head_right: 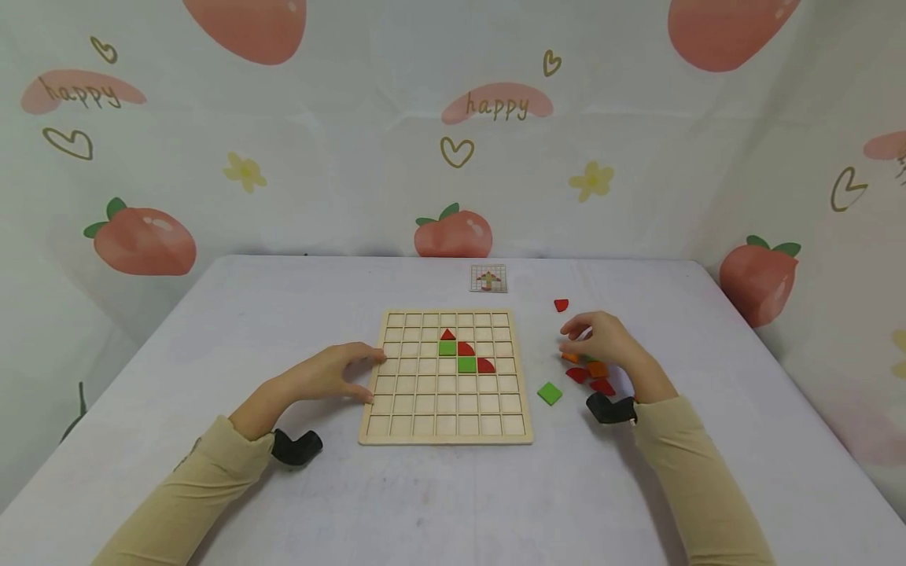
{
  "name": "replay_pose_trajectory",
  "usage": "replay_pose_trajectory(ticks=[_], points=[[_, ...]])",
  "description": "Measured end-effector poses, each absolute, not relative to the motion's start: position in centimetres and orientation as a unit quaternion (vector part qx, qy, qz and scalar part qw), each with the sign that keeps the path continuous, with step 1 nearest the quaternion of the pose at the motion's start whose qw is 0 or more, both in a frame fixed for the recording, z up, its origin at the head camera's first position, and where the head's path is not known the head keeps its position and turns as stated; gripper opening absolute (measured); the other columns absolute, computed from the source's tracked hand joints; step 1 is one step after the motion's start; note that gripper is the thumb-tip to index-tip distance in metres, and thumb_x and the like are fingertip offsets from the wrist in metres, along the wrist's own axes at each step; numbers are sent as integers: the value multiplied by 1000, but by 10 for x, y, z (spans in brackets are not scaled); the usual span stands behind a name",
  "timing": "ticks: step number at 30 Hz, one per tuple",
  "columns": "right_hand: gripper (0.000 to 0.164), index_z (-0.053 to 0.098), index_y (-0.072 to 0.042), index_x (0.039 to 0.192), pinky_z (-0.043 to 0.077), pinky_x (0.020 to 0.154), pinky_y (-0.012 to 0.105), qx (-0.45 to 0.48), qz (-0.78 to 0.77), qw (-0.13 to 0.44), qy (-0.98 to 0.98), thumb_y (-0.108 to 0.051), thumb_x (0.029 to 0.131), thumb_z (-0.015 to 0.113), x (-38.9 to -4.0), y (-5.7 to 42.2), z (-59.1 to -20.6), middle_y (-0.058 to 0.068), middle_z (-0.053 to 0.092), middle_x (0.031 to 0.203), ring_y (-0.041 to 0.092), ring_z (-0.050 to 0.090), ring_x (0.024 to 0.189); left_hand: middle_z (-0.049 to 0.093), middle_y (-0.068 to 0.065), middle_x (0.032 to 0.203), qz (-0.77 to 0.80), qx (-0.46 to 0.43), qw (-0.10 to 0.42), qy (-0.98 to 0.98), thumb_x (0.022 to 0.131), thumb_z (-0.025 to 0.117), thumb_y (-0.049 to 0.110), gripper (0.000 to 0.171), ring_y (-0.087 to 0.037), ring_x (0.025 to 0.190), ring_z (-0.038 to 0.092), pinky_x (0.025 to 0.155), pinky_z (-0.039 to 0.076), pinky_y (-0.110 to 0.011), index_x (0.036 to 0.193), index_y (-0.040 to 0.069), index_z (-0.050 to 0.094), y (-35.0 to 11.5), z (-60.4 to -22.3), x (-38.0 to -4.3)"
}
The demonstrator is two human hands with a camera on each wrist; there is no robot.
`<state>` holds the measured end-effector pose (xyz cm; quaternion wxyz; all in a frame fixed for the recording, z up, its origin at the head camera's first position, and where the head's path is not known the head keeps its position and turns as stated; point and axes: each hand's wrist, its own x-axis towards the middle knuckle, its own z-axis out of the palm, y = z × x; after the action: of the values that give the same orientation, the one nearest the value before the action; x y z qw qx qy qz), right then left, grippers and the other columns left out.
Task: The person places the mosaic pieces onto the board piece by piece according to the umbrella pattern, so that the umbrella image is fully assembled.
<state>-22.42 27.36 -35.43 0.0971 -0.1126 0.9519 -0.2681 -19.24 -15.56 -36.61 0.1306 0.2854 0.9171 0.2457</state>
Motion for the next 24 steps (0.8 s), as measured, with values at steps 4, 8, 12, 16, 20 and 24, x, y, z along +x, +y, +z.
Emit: replay_pose_trajectory(ticks=[4, 8, 12, 16, 20, 24], points=[[36, 65, 0, 106, 48, 69, 22, -102, -266, 112, 952, -25, 81, 72, -224, 280, -358, 16, 65, 99, 25, 59, 87, 53, -15, 134, 243, 286, 129, 918, 75, 78, 25, 61, -33, 130, 44, 111, 35, -47, 126, 1, 55, -156, -367, -193], [40, 65, -1, 105, 48, 69, 23, -91, -257, 123, 954, -29, 79, 74, -223, 284, -361, 17, 65, 101, 25, 58, 89, 54, -15, 134, 244, 285, 130, 918, 75, 78, 25, 61, -34, 130, 44, 111, 35, -47, 126, 2, 55, -155, -367, -193], [39, 66, -1, 104, 48, 69, 22, -87, -253, 126, 955, -29, 77, 75, -221, 286, -362, 16, 66, 101, 24, 58, 88, 53, -15, 134, 245, 284, 131, 917, 75, 78, 25, 61, -34, 130, 44, 111, 35, -48, 127, 1, 54, -155, -367, -193], [39, 67, -2, 103, 48, 66, 22, -83, -255, 129, 955, -30, 76, 76, -220, 286, -364, 14, 66, 100, 22, 57, 86, 53, -15, 135, 247, 283, 133, 917, 75, 77, 25, 62, -34, 130, 43, 111, 35, -48, 127, 2, 54, -155, -367, -193], [38, 67, -2, 103, 49, 64, 22, -83, -259, 130, 953, -28, 77, 75, -220, 287, -366, 14, 65, 99, 20, 56, 83, 52, -15, 135, 247, 279, 137, 918, 76, 77, 25, 62, -34, 131, 42, 111, 34, -48, 128, 2, 54, -155, -367, -192], [38, 67, -1, 103, 49, 63, 22, -83, -262, 129, 953, -27, 77, 75, -220, 286, -366, 14, 65, 98, 20, 56, 83, 53, -15, 135, 244, 283, 132, 918, 75, 77, 25, 62, -34, 130, 43, 111, 35, -48, 127, 1, 54, -155, -366, -192]])
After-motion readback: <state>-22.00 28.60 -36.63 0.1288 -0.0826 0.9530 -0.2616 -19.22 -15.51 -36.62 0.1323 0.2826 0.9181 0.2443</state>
